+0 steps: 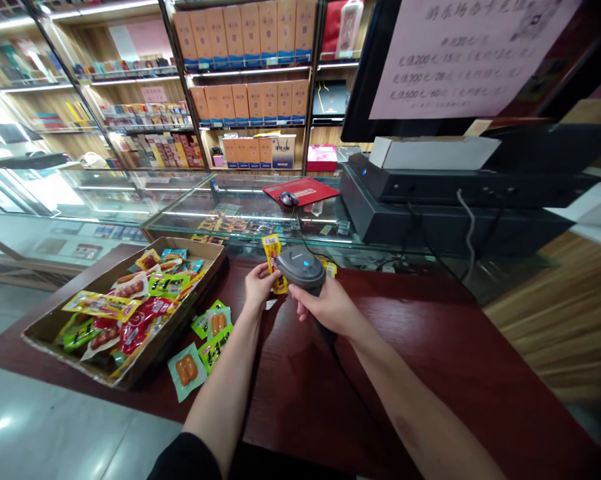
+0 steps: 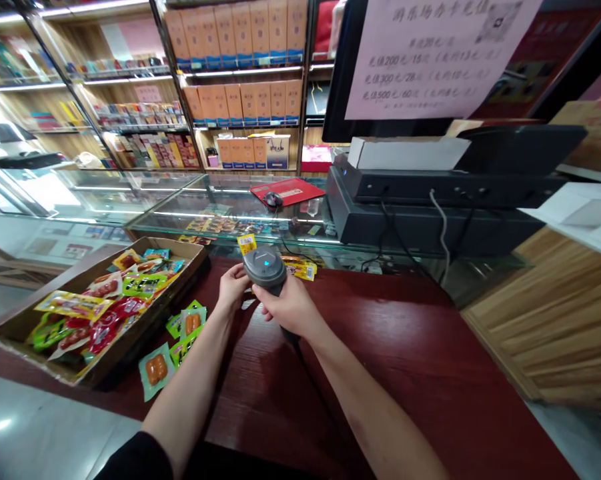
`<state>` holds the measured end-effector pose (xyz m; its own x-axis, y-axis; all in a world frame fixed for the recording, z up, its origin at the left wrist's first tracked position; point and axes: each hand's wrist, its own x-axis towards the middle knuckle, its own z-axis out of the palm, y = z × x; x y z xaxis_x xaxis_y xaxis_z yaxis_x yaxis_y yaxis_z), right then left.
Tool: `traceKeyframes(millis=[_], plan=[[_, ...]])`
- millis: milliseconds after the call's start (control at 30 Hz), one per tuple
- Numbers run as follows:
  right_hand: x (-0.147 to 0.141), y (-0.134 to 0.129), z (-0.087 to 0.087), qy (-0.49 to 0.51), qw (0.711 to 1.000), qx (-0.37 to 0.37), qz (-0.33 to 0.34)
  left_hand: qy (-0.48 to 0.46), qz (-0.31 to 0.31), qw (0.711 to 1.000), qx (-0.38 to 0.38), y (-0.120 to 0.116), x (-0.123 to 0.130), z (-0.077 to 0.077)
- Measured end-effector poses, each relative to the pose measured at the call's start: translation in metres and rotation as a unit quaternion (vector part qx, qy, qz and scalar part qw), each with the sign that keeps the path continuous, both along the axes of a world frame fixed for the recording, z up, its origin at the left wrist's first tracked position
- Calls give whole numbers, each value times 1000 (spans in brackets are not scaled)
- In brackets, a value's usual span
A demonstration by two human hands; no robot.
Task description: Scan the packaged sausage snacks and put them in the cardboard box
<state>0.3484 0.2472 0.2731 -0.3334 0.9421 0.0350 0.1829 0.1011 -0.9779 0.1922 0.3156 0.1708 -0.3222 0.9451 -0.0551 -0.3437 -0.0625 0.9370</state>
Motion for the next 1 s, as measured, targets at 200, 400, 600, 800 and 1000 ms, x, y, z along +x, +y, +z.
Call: traceKeyframes(millis=[200,400,600,800,1000], plan=[[2,-1,5,1,1000,7,-8,3,-8,1000,-26,1,1,-2],[3,1,0,0,1000,14,-7,-11,-15,1000,-21,2,0,-4],[2,0,2,-3,1000,9,-7,-18,-16,1000,-13,3,-1,-5],[2,0,4,-8,1000,1,-3,-24,-4,999,-27,5,-2,-8],[3,0,1,-26,1000,15,3,-23,-1,1000,-20,6,-2,-8]])
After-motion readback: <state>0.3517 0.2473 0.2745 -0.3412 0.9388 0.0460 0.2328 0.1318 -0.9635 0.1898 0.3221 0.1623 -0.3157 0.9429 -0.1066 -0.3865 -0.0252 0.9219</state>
